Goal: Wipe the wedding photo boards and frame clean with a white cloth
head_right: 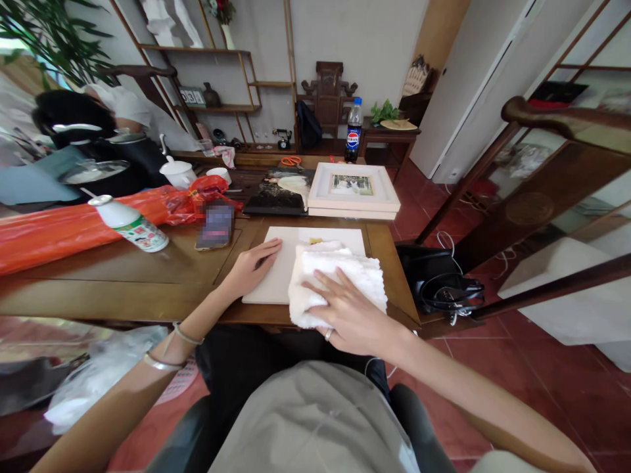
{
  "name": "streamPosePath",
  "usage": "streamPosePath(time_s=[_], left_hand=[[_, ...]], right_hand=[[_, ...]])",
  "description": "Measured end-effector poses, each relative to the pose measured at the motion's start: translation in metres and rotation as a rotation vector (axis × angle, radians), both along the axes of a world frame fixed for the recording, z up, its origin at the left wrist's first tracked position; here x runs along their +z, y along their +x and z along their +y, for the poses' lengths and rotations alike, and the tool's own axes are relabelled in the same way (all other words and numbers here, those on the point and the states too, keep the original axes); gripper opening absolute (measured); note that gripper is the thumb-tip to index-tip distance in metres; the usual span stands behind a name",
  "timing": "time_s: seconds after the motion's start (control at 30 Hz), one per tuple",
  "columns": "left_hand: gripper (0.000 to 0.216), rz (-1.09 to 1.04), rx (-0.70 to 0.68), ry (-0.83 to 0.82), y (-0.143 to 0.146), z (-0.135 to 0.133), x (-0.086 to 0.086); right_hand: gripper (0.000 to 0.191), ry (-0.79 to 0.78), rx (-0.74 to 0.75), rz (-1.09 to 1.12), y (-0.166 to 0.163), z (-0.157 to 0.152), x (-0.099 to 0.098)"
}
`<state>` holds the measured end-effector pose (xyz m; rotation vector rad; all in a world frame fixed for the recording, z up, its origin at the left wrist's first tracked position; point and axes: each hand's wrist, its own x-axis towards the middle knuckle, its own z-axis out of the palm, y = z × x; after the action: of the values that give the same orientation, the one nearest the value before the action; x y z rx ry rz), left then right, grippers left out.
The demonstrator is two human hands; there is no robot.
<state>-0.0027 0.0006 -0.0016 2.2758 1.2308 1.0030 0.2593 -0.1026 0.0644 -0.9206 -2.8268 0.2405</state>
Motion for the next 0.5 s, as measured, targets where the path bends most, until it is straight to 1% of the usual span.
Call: streamPosePath(time_s=[0.1, 0.27, 0.33, 0.4, 0.43, 0.5], left_hand=[[0.04, 0.004, 0.001, 0.004, -0.001, 0.001, -0.001], [0.039, 0.005, 0.008, -0.005, -0.002, 0.001, -0.002], [0.04, 0.004, 0.005, -0.009, -0.002, 0.001, -0.002], [0.04, -0.003, 0.002, -0.013, -0.002, 0.001, -0.001], [0.04, -0.007, 0.0, -0.013, -0.002, 0.001, -0.001], [0.04, -0.011, -0.002, -0.012, -0.001, 0.001, -0.001]], right_hand=[[0.024, 0.016, -0.016, 0.015, 0.001, 0.016, 0.0], [0.025, 0.056, -0.141, 0.045, -0.003, 0.072, -0.003], [0.028, 0.075, -0.186, 0.046, -0.007, 0.087, -0.005], [0.03, 0.097, -0.197, 0.031, -0.012, 0.088, -0.006], [0.031, 0.108, -0.188, 0.014, -0.015, 0.083, -0.007], [0.033, 0.12, -0.156, -0.024, -0.021, 0.064, -0.007]])
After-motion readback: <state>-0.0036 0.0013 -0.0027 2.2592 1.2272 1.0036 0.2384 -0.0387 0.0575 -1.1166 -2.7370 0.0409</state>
